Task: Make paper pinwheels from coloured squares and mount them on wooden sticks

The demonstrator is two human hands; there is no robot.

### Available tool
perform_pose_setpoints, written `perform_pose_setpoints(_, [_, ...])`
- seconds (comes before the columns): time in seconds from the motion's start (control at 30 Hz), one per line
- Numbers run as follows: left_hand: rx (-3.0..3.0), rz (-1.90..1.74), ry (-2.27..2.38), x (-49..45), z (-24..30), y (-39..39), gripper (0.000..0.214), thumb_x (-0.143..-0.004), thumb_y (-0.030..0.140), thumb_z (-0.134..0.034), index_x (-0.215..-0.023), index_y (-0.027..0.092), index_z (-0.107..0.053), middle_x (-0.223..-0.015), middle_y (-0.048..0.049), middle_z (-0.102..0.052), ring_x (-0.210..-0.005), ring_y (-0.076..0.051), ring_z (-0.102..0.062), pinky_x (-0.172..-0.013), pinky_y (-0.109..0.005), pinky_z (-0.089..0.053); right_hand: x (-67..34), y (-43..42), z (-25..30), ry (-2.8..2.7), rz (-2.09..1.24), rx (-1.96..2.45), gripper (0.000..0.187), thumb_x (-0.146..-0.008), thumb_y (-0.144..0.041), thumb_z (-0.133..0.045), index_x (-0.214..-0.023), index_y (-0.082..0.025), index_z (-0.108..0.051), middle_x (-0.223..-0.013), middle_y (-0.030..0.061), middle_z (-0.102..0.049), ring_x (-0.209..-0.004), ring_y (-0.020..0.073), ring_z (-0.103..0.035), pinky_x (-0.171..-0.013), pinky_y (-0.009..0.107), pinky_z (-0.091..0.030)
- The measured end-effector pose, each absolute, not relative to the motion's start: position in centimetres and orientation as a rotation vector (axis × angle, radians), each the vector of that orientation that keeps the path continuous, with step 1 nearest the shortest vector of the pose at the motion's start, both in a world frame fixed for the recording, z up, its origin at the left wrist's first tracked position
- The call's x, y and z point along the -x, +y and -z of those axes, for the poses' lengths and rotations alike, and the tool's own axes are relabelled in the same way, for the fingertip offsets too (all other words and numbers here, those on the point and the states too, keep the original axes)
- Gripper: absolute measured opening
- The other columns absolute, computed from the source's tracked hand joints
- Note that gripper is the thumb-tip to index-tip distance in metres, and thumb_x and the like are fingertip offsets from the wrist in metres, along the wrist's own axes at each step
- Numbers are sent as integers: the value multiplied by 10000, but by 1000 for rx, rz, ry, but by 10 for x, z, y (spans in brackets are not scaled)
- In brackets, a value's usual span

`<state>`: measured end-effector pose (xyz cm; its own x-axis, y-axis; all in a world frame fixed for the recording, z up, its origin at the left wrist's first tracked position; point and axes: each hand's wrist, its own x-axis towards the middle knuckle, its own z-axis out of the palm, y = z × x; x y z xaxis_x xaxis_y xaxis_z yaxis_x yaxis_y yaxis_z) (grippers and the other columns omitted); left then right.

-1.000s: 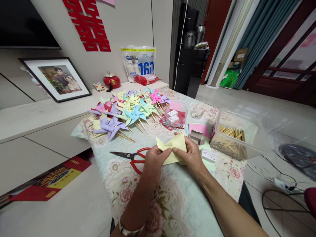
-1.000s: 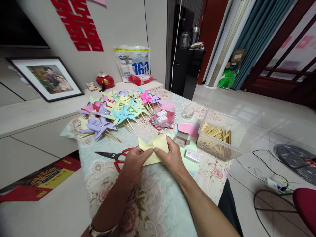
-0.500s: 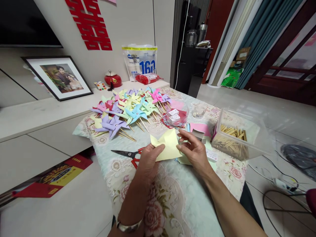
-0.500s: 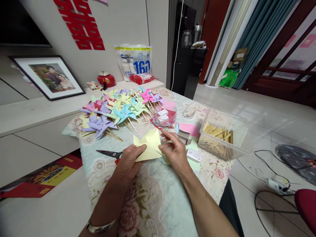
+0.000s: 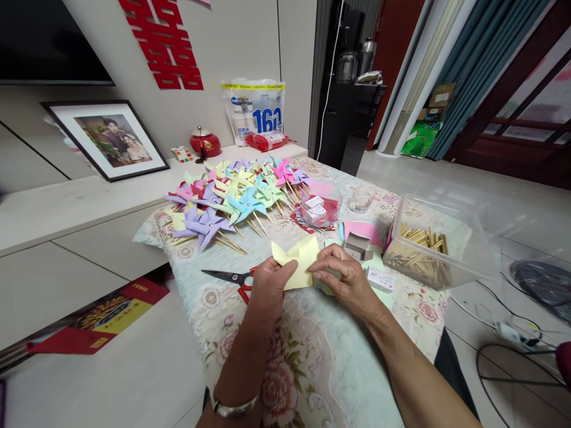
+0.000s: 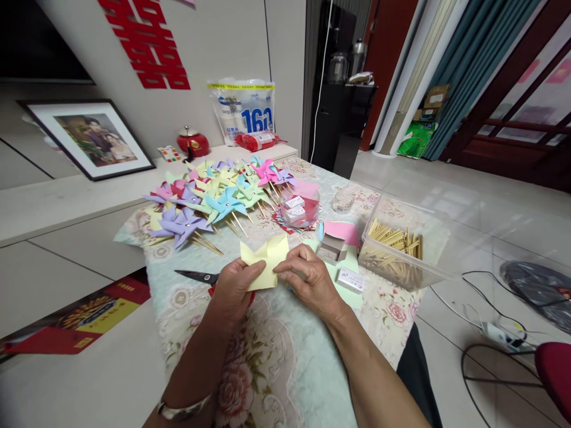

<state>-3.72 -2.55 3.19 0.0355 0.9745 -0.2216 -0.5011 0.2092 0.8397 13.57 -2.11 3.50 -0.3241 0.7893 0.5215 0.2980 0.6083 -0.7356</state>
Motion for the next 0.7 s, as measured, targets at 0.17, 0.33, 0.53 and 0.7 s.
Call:
perform_pose_setpoints(0.17, [-642,-1238,952,36,-34,-26,412,-589,283,-830,-933,84,-721,-717,-47,-742,-588,-160,-637,-621,-268,-485,-136,-22,-37,-1929,-649,886,162,-951,-285,-608,-1014,-280,-757,-935,48,-565,-925,203,-582,-820,367,-492])
perform_pose_setpoints(0.33, [-682,-1211,964,36,-32,-26,401,-603,296,-816,-933,84,-733,-695,-42,-727,-574,-145,-615,-581,-248,-469,-136,-21,-36,-1989,-572,875,161,-945,-303,-617,-1016,-289,-761,-1026,69,-574,-1031,237,-553,-882,414,-479])
perform_pose_setpoints(0.53, [-688,-1208,997,35,-32,-26,399,-597,280,-806,-946,98,-739,-689,-29,-729,-575,-148,-624,-582,-245,-475,-135,-23,-40,-2002,-543,946,79,-906,-271,-660,-879,-238,-726,-1172,84,-572,-1160,281,-495,-997,478,-385])
perform_pose_setpoints(0.7, [-688,-1191,989,32,-33,-26,368,-614,251,-796,-942,98,-727,-688,-26,-736,-561,-140,-624,-568,-236,-475,-134,-25,-41,-1939,-653,989,79,-895,-257,-650,-837,-222,-688,-1178,84,-571,-1154,272,-495,-1003,467,-368])
